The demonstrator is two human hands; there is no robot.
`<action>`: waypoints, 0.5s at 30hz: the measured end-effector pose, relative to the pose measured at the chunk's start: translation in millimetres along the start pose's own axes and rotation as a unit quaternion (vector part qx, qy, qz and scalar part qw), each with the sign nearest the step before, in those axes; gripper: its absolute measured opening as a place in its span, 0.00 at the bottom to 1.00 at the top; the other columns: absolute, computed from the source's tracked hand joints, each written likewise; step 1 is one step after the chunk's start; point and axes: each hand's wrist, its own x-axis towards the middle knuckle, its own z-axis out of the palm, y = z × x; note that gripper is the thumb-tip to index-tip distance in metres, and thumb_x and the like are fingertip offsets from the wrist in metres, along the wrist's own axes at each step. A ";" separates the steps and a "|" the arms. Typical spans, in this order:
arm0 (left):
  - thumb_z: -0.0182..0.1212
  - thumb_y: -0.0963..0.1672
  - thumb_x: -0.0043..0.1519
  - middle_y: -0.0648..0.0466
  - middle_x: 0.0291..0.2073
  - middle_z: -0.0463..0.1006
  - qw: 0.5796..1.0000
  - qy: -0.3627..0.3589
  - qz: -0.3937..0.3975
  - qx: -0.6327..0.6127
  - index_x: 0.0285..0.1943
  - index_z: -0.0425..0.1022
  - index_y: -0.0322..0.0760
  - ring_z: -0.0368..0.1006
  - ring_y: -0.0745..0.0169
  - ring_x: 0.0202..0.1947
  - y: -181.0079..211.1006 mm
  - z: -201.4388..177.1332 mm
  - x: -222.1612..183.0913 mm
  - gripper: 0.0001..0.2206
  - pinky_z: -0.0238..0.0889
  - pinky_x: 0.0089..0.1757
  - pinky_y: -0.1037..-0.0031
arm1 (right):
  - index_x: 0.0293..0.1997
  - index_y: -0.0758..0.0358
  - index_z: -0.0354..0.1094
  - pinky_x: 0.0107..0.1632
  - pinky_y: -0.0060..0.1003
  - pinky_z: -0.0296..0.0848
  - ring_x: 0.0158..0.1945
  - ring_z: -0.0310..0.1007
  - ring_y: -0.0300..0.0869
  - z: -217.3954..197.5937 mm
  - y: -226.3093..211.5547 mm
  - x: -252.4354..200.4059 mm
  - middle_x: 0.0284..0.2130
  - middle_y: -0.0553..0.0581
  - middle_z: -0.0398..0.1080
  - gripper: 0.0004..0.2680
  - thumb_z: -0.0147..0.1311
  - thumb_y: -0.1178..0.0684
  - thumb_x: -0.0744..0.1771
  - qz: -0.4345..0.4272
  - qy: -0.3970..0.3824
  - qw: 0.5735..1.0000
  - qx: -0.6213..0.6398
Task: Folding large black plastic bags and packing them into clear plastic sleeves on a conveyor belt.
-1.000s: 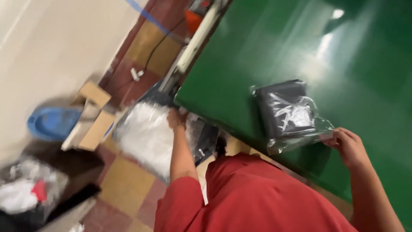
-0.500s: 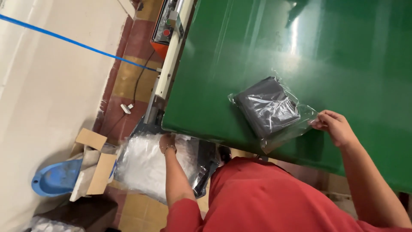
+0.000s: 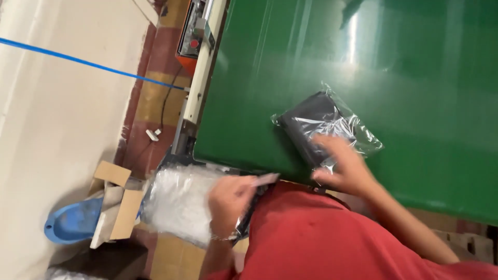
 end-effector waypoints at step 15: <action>0.70 0.57 0.44 0.56 0.36 0.63 0.907 -0.241 0.340 0.067 0.43 0.67 0.44 0.64 0.52 0.40 75.5 229.7 -2.4 0.26 0.63 0.33 0.63 | 0.41 0.56 0.77 0.37 0.35 0.70 0.29 0.71 0.37 6.8 79.6 -133.8 0.21 0.54 0.74 0.06 0.54 0.58 0.66 0.418 0.130 0.866 0.240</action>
